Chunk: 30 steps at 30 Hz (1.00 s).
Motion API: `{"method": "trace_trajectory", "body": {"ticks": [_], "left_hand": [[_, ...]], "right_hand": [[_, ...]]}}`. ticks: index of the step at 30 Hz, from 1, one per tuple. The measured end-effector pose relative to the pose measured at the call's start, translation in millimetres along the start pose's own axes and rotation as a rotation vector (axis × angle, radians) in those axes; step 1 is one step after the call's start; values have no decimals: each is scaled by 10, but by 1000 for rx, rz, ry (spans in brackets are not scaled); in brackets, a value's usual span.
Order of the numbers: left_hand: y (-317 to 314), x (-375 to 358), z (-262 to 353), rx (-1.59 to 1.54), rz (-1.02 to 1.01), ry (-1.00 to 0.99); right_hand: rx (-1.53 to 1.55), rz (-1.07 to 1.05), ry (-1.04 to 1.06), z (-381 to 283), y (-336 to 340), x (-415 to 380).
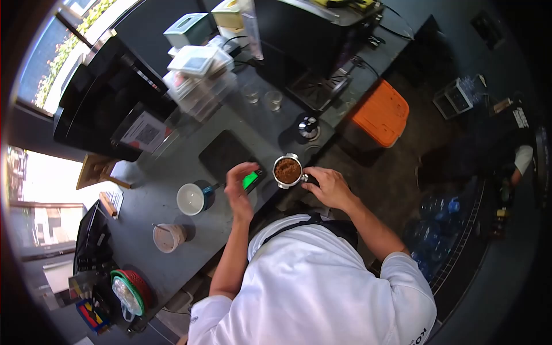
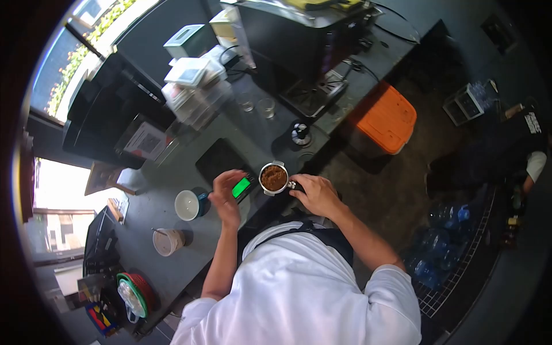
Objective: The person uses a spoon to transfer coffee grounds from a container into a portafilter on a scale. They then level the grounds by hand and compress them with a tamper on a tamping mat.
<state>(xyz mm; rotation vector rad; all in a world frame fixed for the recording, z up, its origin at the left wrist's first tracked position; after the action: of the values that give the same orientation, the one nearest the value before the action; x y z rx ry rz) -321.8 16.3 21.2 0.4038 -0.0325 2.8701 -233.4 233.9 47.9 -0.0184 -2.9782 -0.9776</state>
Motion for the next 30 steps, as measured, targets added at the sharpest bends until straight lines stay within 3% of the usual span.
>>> {"method": "trace_trajectory", "body": {"ticks": [1,4,7,12,17,20,23,28,30], "left_hand": [[-302,58,-116,-126,-139,132],[-976,104,-284,-406,-304,445],[-1427,120,-174,-356,-488,354],[-2008,63,-178,-389,-749,408],[-2046,171,-195,-479,-753,440],[-1971,282,-174,-479,-686,390],[-1987,269,-25,-454,-747,303],[-1810,381,58,-516,-535,403],[-1809,388,47,-429,-625,305]], "right_hand": [[-10,8,-14,42,91,-108],[-1,1,-102,172,331,-333],[-18,47,-128,279,539,-519],[-11,127,-152,441,773,-658],[-22,147,-160,422,709,-594],[-15,132,-153,341,714,-529],[-5,83,-161,311,710,-474],[-22,91,-119,192,738,-408],[-13,61,-118,179,692,-363]]}}
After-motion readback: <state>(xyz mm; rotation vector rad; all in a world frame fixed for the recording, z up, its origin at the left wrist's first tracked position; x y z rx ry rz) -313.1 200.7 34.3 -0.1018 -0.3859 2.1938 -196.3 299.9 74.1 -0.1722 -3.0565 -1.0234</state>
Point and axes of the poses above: each hand's wrist, its own x-axis towards the middle knuckle, its own y-axis out of the back of the hand, z = x × y, the point moved 7 cm from there along x, towards the middle knuckle, and after that the axes turned 10 degrees about x, right-handed, at the moved point
